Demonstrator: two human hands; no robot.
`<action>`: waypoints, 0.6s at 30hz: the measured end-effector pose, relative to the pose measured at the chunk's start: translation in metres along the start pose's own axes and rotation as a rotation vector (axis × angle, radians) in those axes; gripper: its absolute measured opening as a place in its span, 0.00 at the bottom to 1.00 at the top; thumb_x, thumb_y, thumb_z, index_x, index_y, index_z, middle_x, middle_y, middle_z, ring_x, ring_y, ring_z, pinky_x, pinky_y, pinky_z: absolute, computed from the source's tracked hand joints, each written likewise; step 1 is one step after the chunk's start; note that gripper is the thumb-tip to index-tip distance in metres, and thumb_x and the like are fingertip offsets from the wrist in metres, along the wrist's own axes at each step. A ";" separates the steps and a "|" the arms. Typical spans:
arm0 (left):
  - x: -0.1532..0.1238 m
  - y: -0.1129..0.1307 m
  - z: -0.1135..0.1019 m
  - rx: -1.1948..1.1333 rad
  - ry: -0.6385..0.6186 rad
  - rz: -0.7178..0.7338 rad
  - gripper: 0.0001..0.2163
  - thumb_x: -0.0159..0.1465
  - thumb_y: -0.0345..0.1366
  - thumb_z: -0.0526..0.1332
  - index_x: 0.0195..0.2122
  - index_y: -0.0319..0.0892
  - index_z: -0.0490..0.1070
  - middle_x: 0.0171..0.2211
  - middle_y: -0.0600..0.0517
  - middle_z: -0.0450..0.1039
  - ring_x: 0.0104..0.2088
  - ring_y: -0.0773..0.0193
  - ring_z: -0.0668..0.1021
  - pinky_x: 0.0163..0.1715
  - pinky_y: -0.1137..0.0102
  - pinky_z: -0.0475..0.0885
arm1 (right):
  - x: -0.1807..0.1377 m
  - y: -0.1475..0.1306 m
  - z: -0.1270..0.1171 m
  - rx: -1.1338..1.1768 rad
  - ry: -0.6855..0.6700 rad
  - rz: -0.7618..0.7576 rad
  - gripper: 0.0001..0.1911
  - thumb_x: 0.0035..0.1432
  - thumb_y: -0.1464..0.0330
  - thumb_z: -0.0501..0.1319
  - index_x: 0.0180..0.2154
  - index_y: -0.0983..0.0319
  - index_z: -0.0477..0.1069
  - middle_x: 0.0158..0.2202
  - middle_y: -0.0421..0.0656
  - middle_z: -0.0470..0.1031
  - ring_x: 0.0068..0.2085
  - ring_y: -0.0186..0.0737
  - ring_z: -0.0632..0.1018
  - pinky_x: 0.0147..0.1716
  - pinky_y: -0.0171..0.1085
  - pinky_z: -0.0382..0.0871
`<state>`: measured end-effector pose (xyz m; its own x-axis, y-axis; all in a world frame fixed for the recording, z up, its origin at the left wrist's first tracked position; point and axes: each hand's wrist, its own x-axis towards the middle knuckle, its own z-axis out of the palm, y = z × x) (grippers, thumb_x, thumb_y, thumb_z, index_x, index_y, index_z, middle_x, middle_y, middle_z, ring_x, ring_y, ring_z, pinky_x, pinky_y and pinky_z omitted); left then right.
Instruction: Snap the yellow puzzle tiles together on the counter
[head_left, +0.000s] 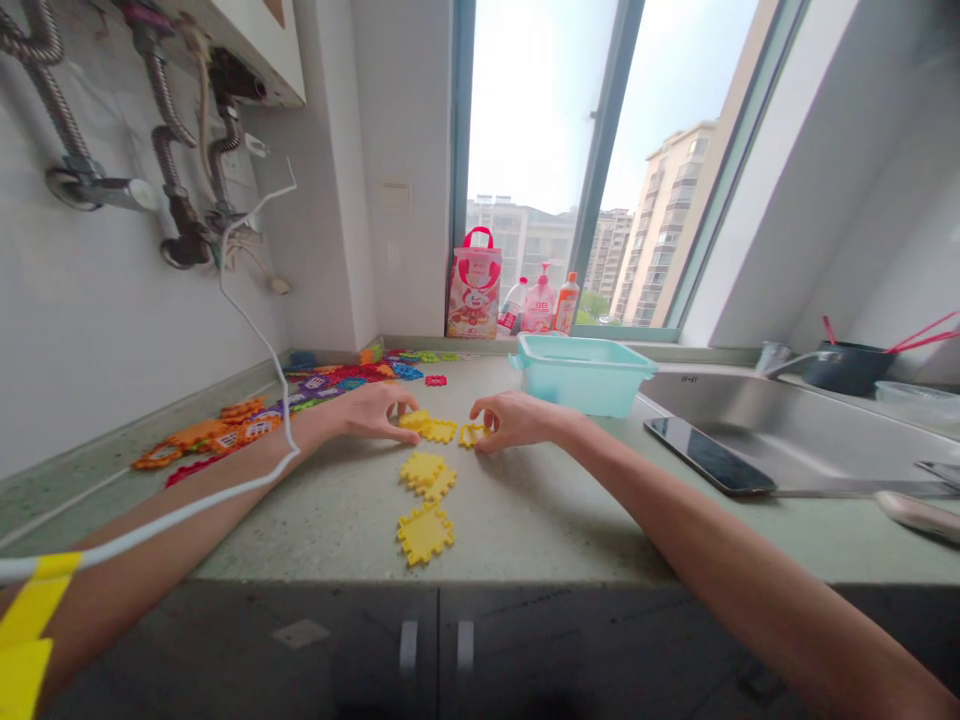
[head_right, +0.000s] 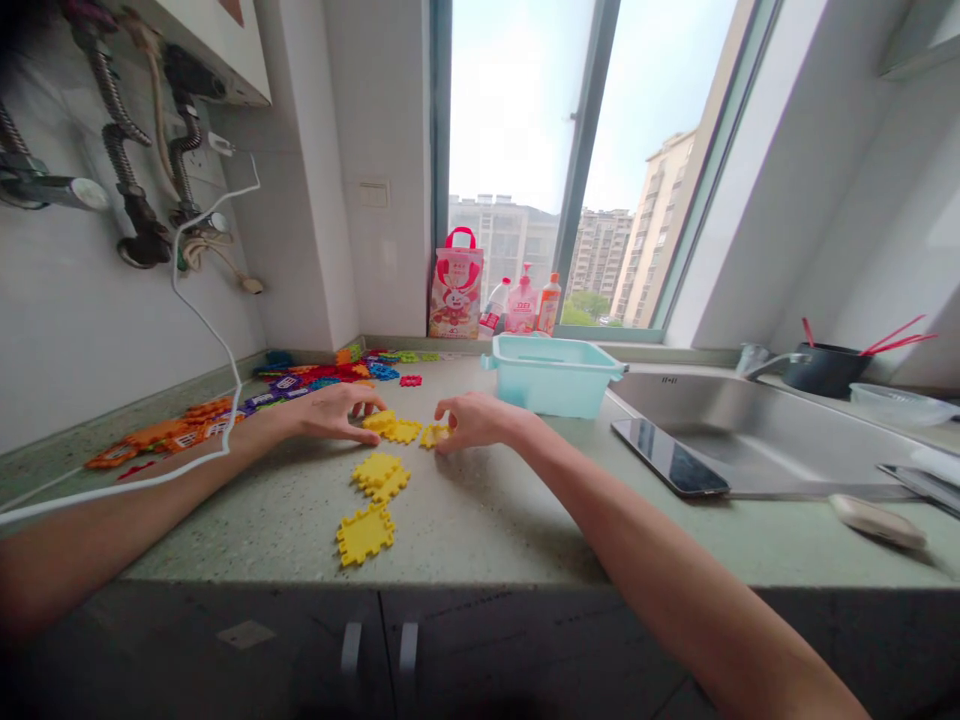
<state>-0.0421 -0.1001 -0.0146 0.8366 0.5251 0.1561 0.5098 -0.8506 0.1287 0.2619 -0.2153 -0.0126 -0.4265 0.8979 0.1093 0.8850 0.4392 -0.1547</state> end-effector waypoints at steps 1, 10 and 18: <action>0.001 0.000 0.000 -0.024 -0.009 -0.007 0.31 0.58 0.65 0.70 0.50 0.43 0.81 0.41 0.49 0.80 0.38 0.56 0.80 0.37 0.67 0.70 | 0.001 -0.001 0.002 0.004 0.044 -0.014 0.27 0.56 0.58 0.74 0.55 0.59 0.79 0.45 0.45 0.85 0.41 0.43 0.83 0.41 0.37 0.72; 0.012 0.016 0.017 -0.124 0.028 0.058 0.29 0.60 0.63 0.69 0.52 0.44 0.82 0.42 0.49 0.79 0.37 0.59 0.77 0.36 0.68 0.69 | 0.010 -0.023 0.021 0.041 0.300 -0.060 0.17 0.64 0.60 0.72 0.51 0.59 0.78 0.47 0.46 0.82 0.44 0.42 0.83 0.45 0.38 0.72; 0.009 -0.002 0.011 -0.165 0.009 -0.004 0.26 0.58 0.56 0.70 0.49 0.43 0.82 0.42 0.49 0.80 0.37 0.60 0.76 0.37 0.69 0.69 | 0.016 -0.024 0.033 0.061 0.393 -0.021 0.17 0.67 0.59 0.69 0.53 0.59 0.77 0.47 0.46 0.81 0.44 0.42 0.82 0.46 0.39 0.71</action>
<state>-0.0332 -0.0937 -0.0239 0.8325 0.5293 0.1639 0.4727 -0.8328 0.2882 0.2277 -0.2100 -0.0398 -0.3295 0.8138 0.4788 0.8594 0.4685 -0.2049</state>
